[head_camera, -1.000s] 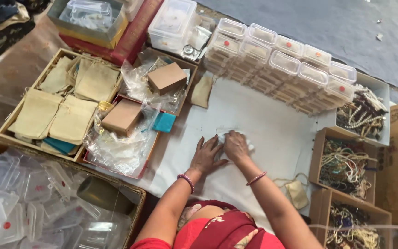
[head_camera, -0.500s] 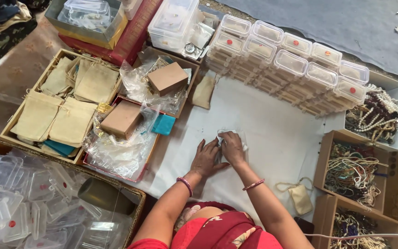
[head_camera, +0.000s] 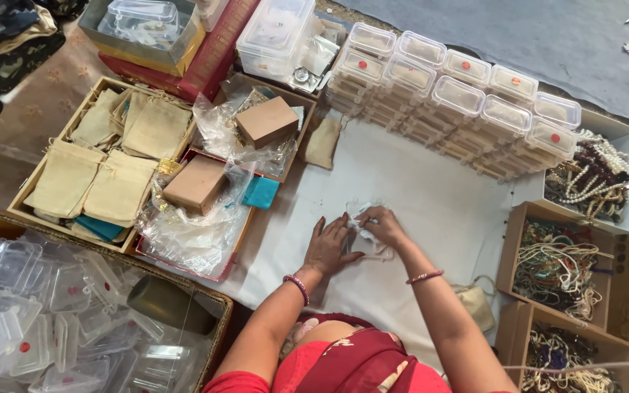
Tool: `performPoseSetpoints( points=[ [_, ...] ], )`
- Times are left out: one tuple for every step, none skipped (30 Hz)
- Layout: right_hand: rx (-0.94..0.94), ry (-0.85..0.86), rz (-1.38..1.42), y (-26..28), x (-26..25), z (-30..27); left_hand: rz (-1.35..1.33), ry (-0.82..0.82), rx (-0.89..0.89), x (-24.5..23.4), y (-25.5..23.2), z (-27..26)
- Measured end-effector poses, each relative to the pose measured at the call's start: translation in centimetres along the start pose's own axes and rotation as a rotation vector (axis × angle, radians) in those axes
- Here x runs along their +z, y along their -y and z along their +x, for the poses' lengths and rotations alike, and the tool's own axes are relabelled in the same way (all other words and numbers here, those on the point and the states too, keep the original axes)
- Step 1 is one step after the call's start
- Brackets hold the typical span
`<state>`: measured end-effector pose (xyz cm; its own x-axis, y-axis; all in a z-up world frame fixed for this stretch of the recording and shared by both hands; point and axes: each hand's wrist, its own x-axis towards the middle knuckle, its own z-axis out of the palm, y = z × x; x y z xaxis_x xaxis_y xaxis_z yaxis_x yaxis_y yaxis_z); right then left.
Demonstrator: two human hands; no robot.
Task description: The person wipes a beaded necklace with a white cloth on a table, then places the necklace into a small cloth pouch and ties it closed. The person then wipes a clear plastic container with the cloth and places the pouch inside the container.
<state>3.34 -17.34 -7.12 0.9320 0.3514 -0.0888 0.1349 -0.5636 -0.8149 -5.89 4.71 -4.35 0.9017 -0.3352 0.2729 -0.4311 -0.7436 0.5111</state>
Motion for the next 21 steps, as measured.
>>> performPoseSetpoints(
  points=[
    [0.022, 0.024, -0.065, -0.3, -0.6, 0.4, 0.002, 0.0, -0.002, 0.3, 0.1, 0.0],
    [0.048, 0.049, -0.128, -0.6, -1.0, 0.5, 0.003, 0.004, -0.004, 0.6, 0.2, -0.2],
    [0.051, 0.049, -0.125, 2.7, -1.7, 0.0, 0.002, 0.008, -0.004, 0.6, 0.2, -0.3],
    [0.024, 0.001, -0.456, 6.0, -2.5, -0.5, 0.005, 0.001, -0.007, 0.6, 0.2, -0.3],
    [-0.005, -0.046, -0.786, 9.2, -3.3, -1.0, 0.008, -0.006, -0.009, 0.7, 0.3, -0.3],
    [0.005, -0.047, -0.786, 9.5, -2.6, -1.9, 0.003, 0.001, -0.006, 0.6, 0.3, -0.4],
    [-0.172, -0.209, -0.72, 9.8, -1.9, -2.7, -0.019, 0.01, -0.007, 0.5, 0.3, -0.5],
    [-0.349, -0.375, -0.651, 10.1, -1.3, -3.4, -0.04, 0.014, -0.006, 0.4, 0.3, -0.3],
    [-0.343, -0.378, -0.655, 9.5, -0.3, -4.5, -0.044, 0.017, -0.001, -0.2, 0.2, 0.0],
    [-0.427, -0.286, -0.635, 9.0, 0.9, -5.6, 0.008, 0.071, 0.016, -0.8, 0.2, 0.2],
    [-0.51, -0.194, -0.614, 8.4, 2.1, -6.7, 0.061, 0.124, 0.033, -1.5, 0.1, 0.4],
    [-0.506, -0.196, -0.613, 8.0, 2.5, -7.5, 0.06, 0.128, 0.036, -1.6, 0.0, 0.3],
    [-0.437, -0.194, -0.528, 7.5, 2.8, -8.3, 0.042, 0.157, 0.051, -1.8, -0.1, 0.2],
    [-0.37, -0.194, -0.445, 7.0, 3.0, -9.0, 0.024, 0.184, 0.069, -1.9, -0.3, 0.3],
    [-0.367, -0.198, -0.447, 8.0, 2.3, -8.8, 0.024, 0.184, 0.074, -0.9, 0.2, 0.4],
    [-0.429, -0.227, -0.621, 9.0, 1.9, -8.9, 0.025, 0.174, 0.077, 0.0, 0.8, 0.1],
    [-0.489, -0.255, -0.795, 10.1, 1.4, -9.0, 0.027, 0.163, 0.079, 1.0, 1.3, -0.1],
    [-0.484, -0.263, -0.795, 9.9, 1.6, -8.9, 0.029, 0.166, 0.087, 0.5, 0.9, -0.1],
    [-0.318, -0.172, -0.9, 9.7, 1.7, -8.8, 0.013, 0.168, 0.073, 0.1, 0.6, 0.0],
    [-0.149, -0.077, -0.997, 9.5, 1.9, -8.7, -0.006, 0.171, 0.056, -0.3, 0.2, -0.1],
    [-0.144, -0.082, -0.995, 9.6, 2.2, -8.5, -0.004, 0.175, 0.061, -0.4, 0.0, -0.2]
  ],
)
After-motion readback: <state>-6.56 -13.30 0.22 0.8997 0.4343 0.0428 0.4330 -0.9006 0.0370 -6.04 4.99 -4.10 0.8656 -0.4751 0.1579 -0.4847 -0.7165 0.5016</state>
